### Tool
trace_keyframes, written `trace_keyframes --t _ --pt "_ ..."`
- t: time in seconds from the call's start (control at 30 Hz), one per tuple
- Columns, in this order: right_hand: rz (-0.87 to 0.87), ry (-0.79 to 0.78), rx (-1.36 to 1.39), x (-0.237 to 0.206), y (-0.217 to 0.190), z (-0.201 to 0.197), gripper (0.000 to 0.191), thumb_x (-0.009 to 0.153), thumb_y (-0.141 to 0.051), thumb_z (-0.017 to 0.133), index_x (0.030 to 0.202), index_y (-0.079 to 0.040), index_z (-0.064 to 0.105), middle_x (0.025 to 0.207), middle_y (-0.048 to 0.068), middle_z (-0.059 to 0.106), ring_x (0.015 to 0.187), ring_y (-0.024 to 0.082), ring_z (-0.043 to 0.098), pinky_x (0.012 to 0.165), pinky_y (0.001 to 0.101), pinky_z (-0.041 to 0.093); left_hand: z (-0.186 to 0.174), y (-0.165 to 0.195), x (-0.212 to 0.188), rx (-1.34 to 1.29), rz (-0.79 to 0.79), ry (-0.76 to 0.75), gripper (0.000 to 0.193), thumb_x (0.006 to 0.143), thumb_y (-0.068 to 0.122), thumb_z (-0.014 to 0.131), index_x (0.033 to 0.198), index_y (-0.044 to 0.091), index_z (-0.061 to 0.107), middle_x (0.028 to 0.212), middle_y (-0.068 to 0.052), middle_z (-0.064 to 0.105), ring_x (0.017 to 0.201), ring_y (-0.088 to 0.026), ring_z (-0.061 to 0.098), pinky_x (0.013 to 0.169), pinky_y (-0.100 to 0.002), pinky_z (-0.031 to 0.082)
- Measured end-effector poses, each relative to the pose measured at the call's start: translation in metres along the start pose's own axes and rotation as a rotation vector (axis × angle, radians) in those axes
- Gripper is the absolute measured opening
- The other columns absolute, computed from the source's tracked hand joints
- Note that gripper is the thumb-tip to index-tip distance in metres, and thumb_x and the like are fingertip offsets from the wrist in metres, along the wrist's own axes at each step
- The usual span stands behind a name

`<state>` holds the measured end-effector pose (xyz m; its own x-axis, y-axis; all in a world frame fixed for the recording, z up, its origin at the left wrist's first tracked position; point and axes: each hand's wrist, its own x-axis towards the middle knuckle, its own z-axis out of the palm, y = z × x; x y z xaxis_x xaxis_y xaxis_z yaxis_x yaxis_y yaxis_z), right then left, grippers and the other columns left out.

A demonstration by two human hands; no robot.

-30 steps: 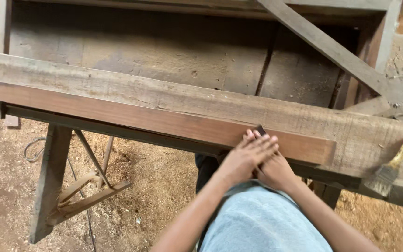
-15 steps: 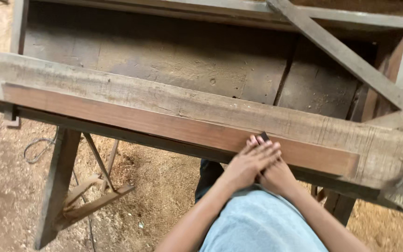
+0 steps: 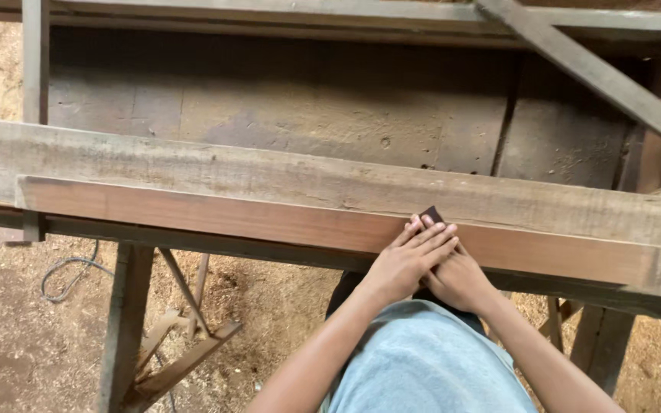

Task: The person is sanding a long wooden strip by hand using sandpaper. They move the sandpaper back and forth along the length of the wood while it is supported by a larger wooden structure.

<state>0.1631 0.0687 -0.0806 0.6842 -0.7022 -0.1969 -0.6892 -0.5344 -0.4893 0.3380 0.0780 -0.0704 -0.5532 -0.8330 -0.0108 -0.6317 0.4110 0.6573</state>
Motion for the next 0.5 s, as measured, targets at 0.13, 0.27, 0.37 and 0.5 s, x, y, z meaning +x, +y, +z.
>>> trace_keyframes --t 0.13,0.27,0.37,0.5 --pt "0.059 -0.007 0.02 0.005 -0.02 0.0 0.074 0.095 -0.029 0.046 0.159 -0.003 0.019 0.169 0.018 0.013 0.157 0.032 0.007 0.124 0.0455 0.007 -0.006 -0.002 -0.014 0.043 0.05 -0.062 0.07 0.09 -0.002 0.054 0.157 0.015 0.042 0.167 -0.002 0.034 0.156 -0.016 0.03 0.132 -0.042 0.013" --pt "0.016 0.037 -0.005 0.015 -0.028 0.003 0.074 0.094 -0.028 0.044 0.16 -0.003 0.02 0.168 0.02 0.012 0.156 0.034 0.006 0.125 0.0497 0.006 -0.016 -0.01 -0.018 0.175 0.053 0.026 0.076 0.088 -0.006 0.054 0.158 0.02 0.043 0.169 0.003 0.036 0.157 -0.012 0.032 0.133 -0.039 0.016" --pt "0.067 -0.059 0.04 0.025 -0.032 0.004 0.07 0.099 -0.031 0.044 0.159 -0.003 0.02 0.17 0.019 0.012 0.157 0.034 0.005 0.125 0.0497 0.007 -0.026 -0.015 -0.023 -0.002 -0.026 -0.084 0.075 0.085 -0.003 0.056 0.157 0.015 0.042 0.166 -0.003 0.036 0.156 -0.018 0.031 0.132 -0.041 0.017" --pt "-0.081 0.022 -0.076 0.039 -0.036 0.002 0.072 0.093 -0.024 0.043 0.158 -0.002 0.022 0.167 0.02 0.013 0.155 0.036 0.006 0.124 0.0523 0.006 -0.037 -0.007 -0.036 -0.096 -0.028 -0.021 0.07 0.088 -0.001 0.056 0.155 0.015 0.044 0.166 -0.004 0.036 0.155 -0.019 0.032 0.131 -0.042 0.02"
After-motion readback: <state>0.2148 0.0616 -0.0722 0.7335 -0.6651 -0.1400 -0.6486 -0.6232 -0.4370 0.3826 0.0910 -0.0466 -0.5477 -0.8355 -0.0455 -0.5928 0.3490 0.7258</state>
